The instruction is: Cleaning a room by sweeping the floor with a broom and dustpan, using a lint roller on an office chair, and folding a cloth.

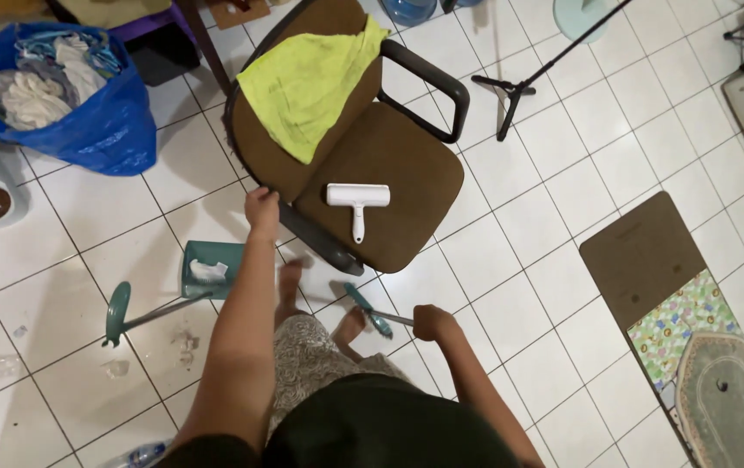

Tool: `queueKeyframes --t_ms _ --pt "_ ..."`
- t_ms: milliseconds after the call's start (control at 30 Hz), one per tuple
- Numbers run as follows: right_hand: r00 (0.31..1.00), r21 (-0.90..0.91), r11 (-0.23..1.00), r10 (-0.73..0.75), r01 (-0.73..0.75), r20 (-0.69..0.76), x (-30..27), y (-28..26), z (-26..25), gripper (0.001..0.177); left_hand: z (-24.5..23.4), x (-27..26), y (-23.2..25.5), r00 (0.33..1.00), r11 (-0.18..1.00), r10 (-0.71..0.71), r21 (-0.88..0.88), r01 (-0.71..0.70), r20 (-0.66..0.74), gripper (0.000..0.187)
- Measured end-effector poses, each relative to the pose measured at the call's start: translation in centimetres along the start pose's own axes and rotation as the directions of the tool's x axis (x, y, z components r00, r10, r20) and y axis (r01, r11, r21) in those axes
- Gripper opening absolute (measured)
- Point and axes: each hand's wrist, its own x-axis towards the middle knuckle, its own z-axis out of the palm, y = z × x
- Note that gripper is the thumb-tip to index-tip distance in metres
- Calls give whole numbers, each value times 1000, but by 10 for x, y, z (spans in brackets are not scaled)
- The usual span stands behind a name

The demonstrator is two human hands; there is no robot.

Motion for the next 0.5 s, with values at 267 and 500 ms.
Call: queueKeyframes --t_ms 267,500 --pt "985 227 962 165 -152 -42 5 -4 -31 36 23 26 74 998 997 26 -76 -21 57 59" --pt "989 194 977 108 -86 -103 6 -81 -117 39 18 18 120 985 998 38 -51 -29 170 53"
